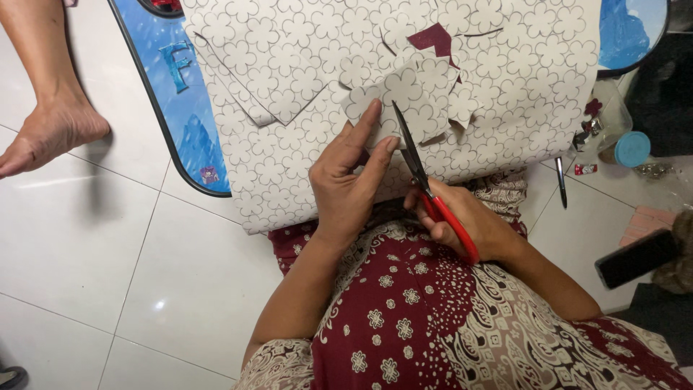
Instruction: The person sits on the floor with patterned fabric laid over their lap and cuts small pieces from it using red-handled scissors. They repeatedly reposition the fabric, trim along marked lines, and set cut pieces aside as a pile of cut pieces accumulates on the fabric.
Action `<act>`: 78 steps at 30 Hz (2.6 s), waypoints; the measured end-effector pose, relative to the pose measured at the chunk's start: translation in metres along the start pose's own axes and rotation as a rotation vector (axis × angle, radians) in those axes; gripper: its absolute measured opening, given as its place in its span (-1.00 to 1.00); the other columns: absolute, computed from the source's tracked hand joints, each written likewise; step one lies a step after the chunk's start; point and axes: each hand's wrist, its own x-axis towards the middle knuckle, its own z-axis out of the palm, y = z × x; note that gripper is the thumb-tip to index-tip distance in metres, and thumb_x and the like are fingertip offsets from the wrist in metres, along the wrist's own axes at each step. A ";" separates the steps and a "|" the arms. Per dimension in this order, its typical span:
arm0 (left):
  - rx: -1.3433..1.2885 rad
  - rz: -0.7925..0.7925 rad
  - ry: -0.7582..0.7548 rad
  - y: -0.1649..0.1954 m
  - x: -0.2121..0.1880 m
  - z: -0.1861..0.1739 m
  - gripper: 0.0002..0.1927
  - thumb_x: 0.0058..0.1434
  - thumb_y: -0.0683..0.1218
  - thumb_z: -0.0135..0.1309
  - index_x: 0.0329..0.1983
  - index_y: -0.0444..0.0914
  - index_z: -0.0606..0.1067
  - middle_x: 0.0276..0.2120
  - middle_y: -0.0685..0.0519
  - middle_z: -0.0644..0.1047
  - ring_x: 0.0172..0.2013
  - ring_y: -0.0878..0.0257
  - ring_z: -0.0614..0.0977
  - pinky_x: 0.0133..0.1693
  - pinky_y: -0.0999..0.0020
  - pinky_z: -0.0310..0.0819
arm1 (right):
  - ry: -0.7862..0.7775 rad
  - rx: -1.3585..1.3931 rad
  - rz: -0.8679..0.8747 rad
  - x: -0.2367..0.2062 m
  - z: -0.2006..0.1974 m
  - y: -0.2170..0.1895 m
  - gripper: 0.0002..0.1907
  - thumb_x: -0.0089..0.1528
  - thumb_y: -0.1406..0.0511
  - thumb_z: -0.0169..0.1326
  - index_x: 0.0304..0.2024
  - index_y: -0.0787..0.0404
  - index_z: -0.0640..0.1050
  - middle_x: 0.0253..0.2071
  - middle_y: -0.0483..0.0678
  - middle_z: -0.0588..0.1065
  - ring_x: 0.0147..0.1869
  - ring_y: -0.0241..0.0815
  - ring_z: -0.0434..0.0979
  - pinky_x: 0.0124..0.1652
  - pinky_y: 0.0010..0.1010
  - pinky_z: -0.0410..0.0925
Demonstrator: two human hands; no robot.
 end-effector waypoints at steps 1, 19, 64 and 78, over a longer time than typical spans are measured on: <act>-0.008 0.007 -0.002 0.000 0.000 0.000 -0.52 0.35 -0.21 0.26 0.33 -0.19 0.49 -0.33 0.22 0.51 -0.36 0.51 0.40 -0.26 0.59 0.34 | 0.002 0.010 0.009 -0.001 0.000 0.001 0.10 -0.04 -0.59 -0.31 -0.13 0.22 0.42 -0.58 -0.25 0.30 -0.54 -0.37 0.33 -0.51 -0.45 0.27; -0.056 0.018 0.001 0.002 0.003 0.000 -0.53 0.37 -0.21 0.27 0.33 -0.21 0.49 -0.25 0.14 0.58 -0.34 0.53 0.46 -0.19 0.58 0.40 | 0.106 0.037 -0.027 -0.007 0.003 0.019 -0.04 -0.01 -0.55 -0.14 -0.32 0.19 0.43 -0.63 -0.27 0.32 -0.55 -0.42 0.31 -0.52 -0.51 0.24; -0.240 -0.054 -0.110 -0.004 -0.009 0.004 -0.59 0.37 -0.18 0.23 0.27 -0.26 0.51 0.20 -0.19 0.56 0.21 0.23 0.60 0.25 0.33 0.51 | 0.065 0.082 -0.049 -0.007 -0.002 0.004 0.09 -0.01 -0.59 -0.29 -0.11 0.23 0.42 -0.57 -0.27 0.27 -0.52 -0.40 0.24 -0.49 -0.50 0.18; -0.153 0.021 -0.160 -0.005 -0.014 0.007 -0.59 0.37 -0.20 0.23 0.28 -0.24 0.51 0.10 -0.19 0.63 0.18 0.20 0.64 0.23 0.35 0.54 | 0.105 0.111 0.019 -0.010 -0.001 0.011 0.14 -0.15 -0.65 -0.28 -0.25 0.24 0.38 -0.57 -0.24 0.29 -0.52 -0.40 0.27 -0.51 -0.52 0.20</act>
